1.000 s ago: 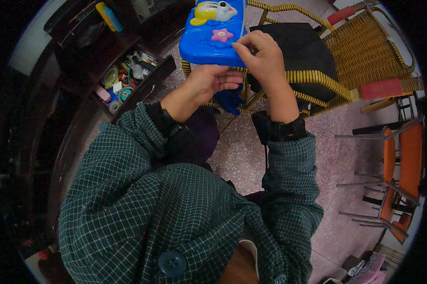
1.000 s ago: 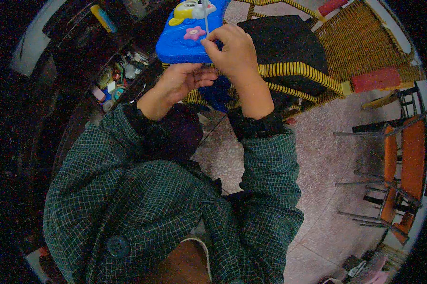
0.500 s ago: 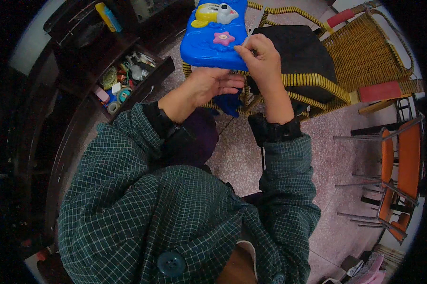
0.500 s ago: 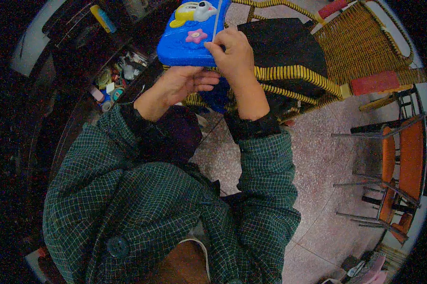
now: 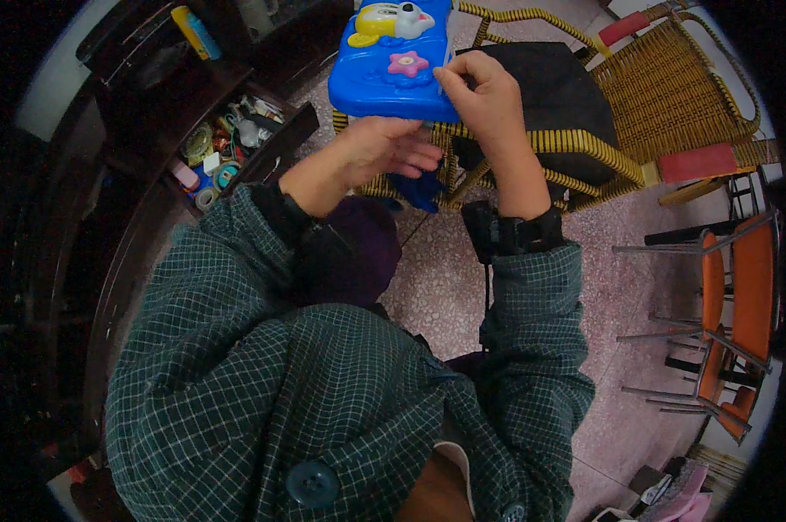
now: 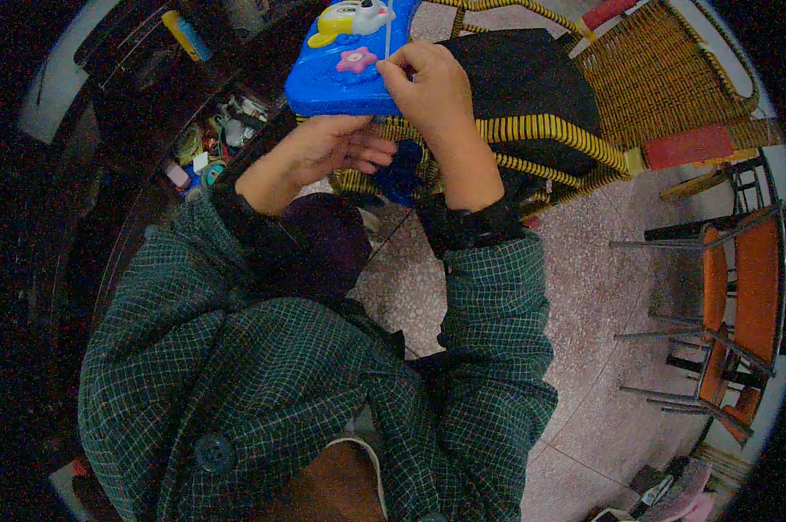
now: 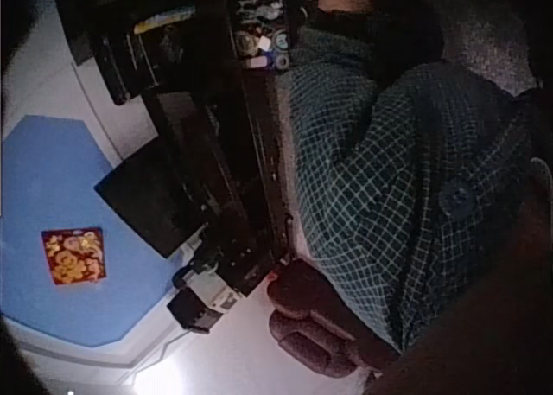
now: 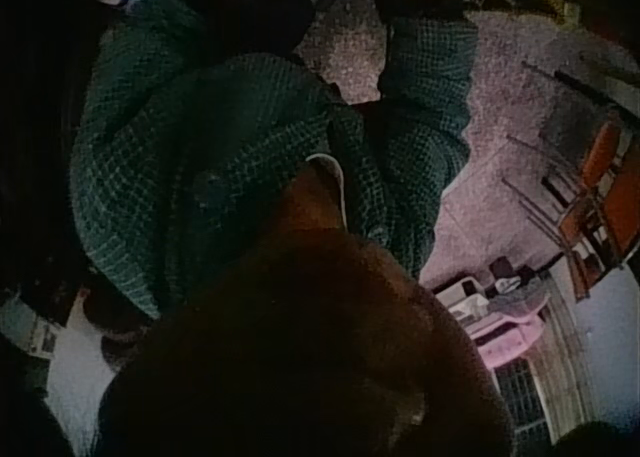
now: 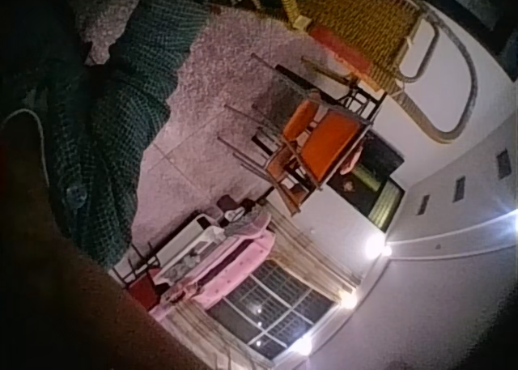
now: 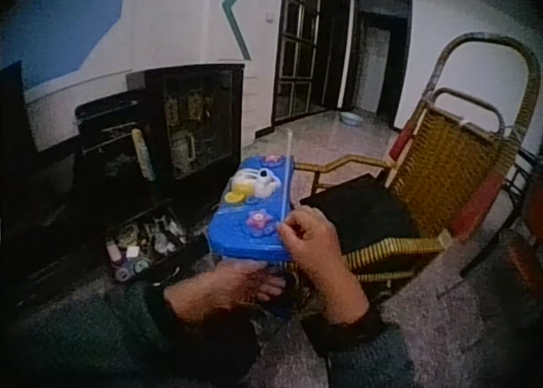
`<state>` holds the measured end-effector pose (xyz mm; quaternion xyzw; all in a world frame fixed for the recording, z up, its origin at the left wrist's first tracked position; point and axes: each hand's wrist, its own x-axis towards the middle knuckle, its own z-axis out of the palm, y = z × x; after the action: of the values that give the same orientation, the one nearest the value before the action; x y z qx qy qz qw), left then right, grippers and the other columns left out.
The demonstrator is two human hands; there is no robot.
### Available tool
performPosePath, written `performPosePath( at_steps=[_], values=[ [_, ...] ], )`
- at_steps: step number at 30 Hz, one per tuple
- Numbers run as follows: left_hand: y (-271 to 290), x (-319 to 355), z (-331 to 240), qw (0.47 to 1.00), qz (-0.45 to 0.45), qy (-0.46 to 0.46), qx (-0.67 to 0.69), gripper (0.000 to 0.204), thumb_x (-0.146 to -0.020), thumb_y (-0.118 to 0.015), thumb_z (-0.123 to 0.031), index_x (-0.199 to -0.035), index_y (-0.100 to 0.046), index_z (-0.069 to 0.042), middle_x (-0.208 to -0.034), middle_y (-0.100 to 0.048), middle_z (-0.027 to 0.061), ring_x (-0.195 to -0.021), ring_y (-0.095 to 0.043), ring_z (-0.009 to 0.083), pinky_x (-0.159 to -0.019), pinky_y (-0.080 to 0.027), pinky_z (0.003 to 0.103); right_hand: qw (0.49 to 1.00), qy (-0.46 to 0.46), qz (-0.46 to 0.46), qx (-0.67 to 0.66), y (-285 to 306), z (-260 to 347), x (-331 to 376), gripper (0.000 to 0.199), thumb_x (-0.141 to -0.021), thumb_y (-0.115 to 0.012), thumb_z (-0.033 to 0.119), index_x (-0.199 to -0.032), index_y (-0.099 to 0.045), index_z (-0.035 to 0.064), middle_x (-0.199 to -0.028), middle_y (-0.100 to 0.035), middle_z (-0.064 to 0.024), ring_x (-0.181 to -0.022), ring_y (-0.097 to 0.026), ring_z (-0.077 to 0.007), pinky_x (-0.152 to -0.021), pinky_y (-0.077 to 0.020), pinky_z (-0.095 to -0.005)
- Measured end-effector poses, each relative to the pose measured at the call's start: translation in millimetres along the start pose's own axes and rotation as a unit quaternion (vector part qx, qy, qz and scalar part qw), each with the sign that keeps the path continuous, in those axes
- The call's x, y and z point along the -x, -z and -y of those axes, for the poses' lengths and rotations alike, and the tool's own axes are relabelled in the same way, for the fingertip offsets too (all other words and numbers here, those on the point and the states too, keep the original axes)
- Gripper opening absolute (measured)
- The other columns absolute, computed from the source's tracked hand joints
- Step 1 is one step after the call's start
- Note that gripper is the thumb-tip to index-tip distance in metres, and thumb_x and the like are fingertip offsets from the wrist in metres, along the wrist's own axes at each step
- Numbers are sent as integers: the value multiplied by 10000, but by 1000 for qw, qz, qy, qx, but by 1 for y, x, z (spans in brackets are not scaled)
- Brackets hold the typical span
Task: The person attaches a blue plastic tray to a yellow and black striped stroller frame using white zip ties. They thread the ties through holes in the tray and around the frame, then tighten them to secure the tray in place.
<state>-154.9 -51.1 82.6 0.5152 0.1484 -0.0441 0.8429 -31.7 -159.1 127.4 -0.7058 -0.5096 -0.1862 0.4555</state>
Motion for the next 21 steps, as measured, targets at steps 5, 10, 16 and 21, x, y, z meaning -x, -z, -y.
performPosePath(
  at_steps=[5, 10, 16, 21],
  values=[
    [9, 5, -9, 998, 13, 47, -45, 306, -884, -438, -318, -831, -567, -46, -796, -618, 131, -699, -608, 223, -627, -484, 323, 998, 44, 0, -45, 2, -2, -8, 128, -709, -660, 114, -722, -589, 8, -740, -574, -57, -695, -551, -141, -633, -434, -250],
    [-5, 4, 7, 989, -67, -129, 10, 239, -872, -446, -249, -831, -543, -34, -644, -534, 52, -517, -503, 161, -504, -441, 298, 991, 47, 10, -123, 1, -4, -10, 126, -711, -660, 110, -744, -600, 4, -839, -587, -76, -775, -563, -152, -686, -438, -253],
    [-21, 3, 17, 958, -134, -252, -12, 140, -840, -491, -158, -894, -499, -29, -588, -488, 42, -459, -445, 144, -463, -411, 292, 989, 30, -40, -142, -8, -9, -6, 203, -683, -648, 249, -675, -612, 50, -736, -587, -97, -711, -569, -263, -653, -449, -350],
    [-22, -3, 12, 969, -137, -182, -96, 190, -816, -535, -137, -954, -504, -11, -576, -512, 56, -454, -478, 158, -452, -418, 280, 987, 24, -53, -150, -11, -6, -5, 226, -677, -648, 287, -695, -617, 64, -743, -589, -90, -723, -568, -277, -662, -452, -354]
  ],
)
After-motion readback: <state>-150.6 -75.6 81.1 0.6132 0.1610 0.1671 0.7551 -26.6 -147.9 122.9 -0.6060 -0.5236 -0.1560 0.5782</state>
